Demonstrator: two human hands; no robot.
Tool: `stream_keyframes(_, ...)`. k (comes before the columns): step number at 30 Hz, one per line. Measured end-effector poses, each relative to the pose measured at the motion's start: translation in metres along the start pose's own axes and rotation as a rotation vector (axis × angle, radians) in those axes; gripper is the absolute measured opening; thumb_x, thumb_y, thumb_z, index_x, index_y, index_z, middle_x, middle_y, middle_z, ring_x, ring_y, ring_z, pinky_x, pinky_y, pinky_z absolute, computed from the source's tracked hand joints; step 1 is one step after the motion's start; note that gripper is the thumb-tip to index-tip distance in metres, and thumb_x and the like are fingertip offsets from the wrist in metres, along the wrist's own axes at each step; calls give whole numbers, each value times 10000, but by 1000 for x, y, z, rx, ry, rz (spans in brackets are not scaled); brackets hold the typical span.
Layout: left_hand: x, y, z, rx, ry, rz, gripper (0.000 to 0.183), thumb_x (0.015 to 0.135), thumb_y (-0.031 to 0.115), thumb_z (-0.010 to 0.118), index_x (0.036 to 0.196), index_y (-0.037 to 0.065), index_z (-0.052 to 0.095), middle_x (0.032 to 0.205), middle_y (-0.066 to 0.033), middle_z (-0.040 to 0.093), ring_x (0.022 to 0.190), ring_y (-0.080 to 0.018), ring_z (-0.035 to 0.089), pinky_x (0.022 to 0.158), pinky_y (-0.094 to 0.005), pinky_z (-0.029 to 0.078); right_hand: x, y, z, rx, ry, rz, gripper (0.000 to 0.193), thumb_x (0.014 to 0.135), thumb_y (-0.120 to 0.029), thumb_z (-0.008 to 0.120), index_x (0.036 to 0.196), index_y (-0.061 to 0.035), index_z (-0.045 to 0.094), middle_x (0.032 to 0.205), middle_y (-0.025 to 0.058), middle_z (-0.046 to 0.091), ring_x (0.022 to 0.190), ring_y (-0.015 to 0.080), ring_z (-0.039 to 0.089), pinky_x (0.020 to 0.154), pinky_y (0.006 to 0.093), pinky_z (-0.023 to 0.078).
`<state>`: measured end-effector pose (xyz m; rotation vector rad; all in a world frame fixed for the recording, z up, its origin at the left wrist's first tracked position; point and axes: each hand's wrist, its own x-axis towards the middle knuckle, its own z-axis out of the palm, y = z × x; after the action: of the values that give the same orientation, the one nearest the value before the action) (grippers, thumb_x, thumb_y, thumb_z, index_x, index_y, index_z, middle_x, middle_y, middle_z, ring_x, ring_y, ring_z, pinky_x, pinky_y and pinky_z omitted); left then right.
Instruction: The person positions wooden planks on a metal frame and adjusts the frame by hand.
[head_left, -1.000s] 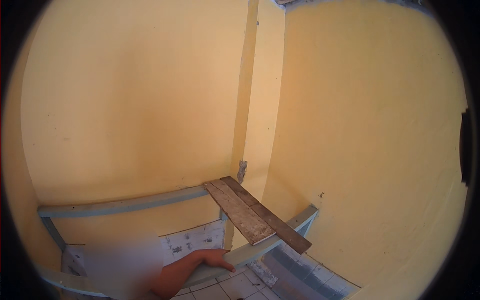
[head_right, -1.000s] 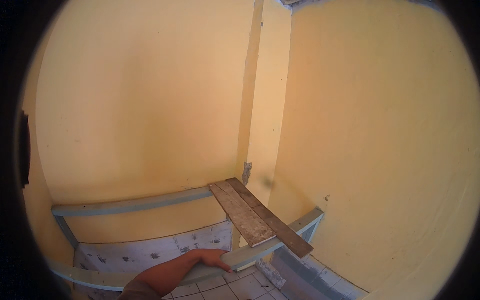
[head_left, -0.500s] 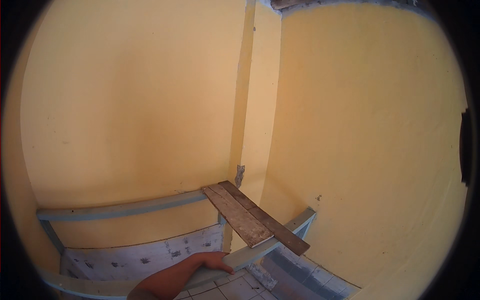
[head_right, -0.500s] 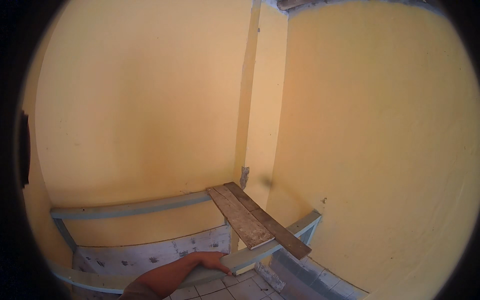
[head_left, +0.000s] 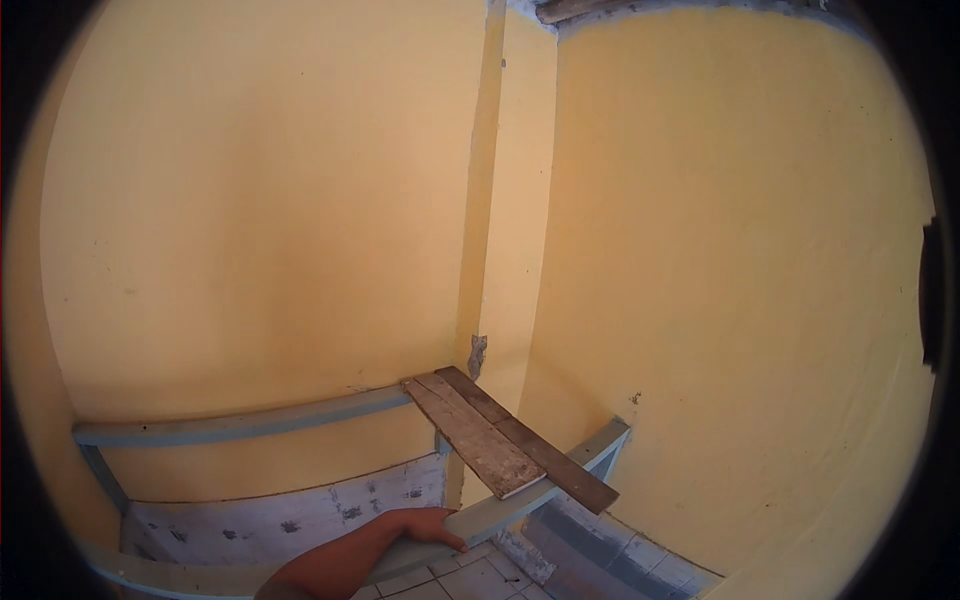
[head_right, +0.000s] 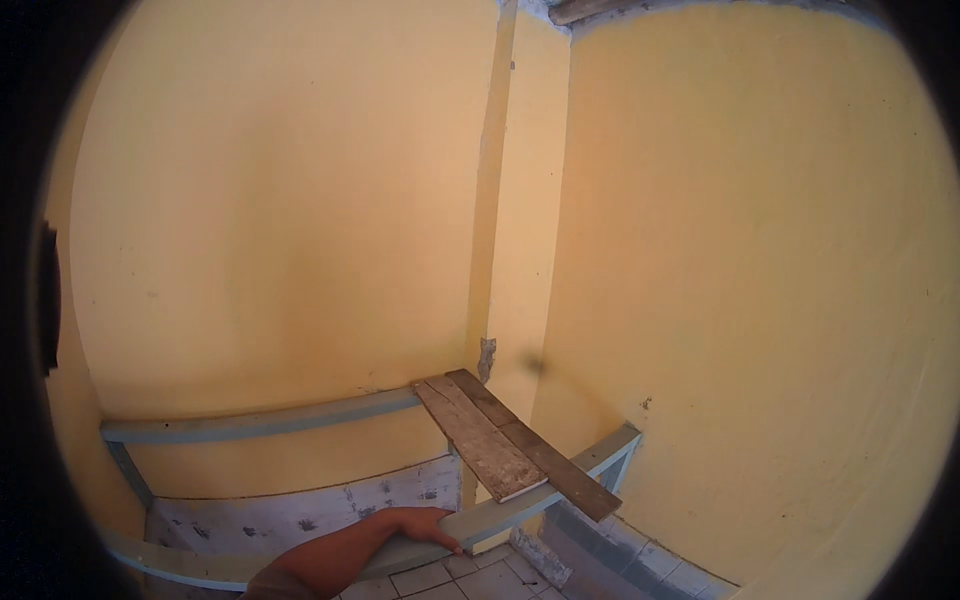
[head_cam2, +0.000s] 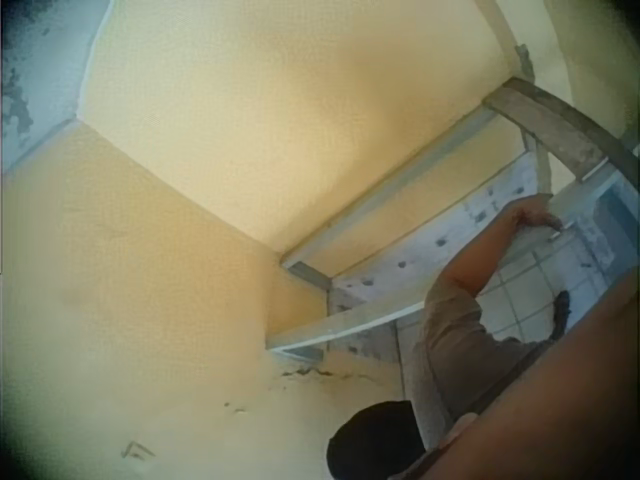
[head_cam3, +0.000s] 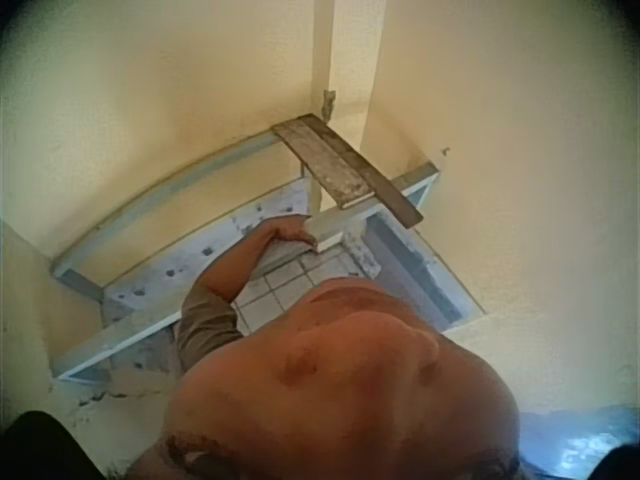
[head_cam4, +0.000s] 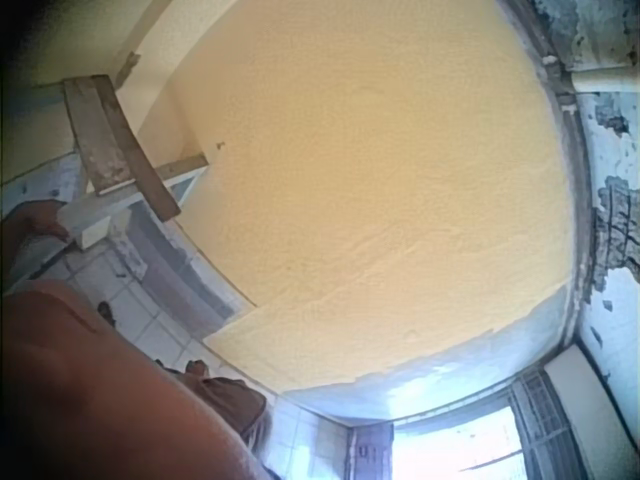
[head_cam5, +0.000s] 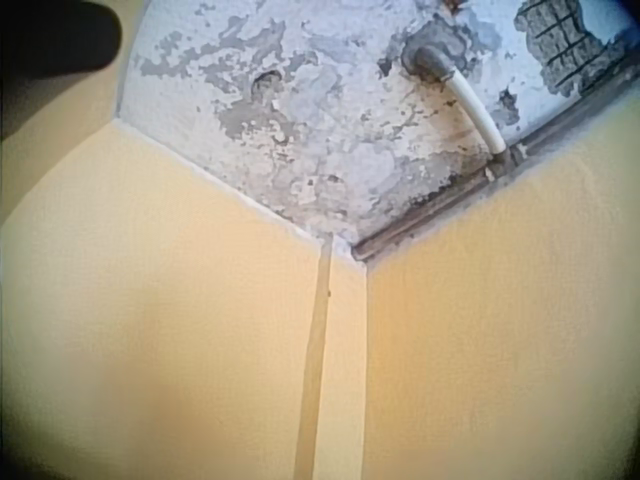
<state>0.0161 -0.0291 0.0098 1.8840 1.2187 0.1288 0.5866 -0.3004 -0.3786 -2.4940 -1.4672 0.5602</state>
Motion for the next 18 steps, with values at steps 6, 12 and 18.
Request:
stream_keyframes(6,-1,0,0,17,15,-20,941,753,603,826,1439,31,534,1345,-209,643,1231,-309,617,1067,-392,460,2,2,-3,-87,-35,-108,293,919,-315,598,974,-48,704,1050,261,693,1007,443,656,879,555,513)
stream_keyframes(12,2,-1,-1,29,6,-1,974,749,622,820,1455,21,521,1361,-216,635,1245,-312,612,1074,-390,457,11,19,8,-175,-75,-218,270,919,-295,596,975,-53,702,1047,258,687,1006,442,651,879,553,511)
stream_keyframes(18,0,1,-1,46,6,-26,997,742,631,817,1464,16,511,1364,-219,633,1251,-313,609,1075,-387,457,23,46,28,-265,-117,-328,248,919,-274,593,975,-58,701,1044,256,681,1006,441,646,878,551,508)
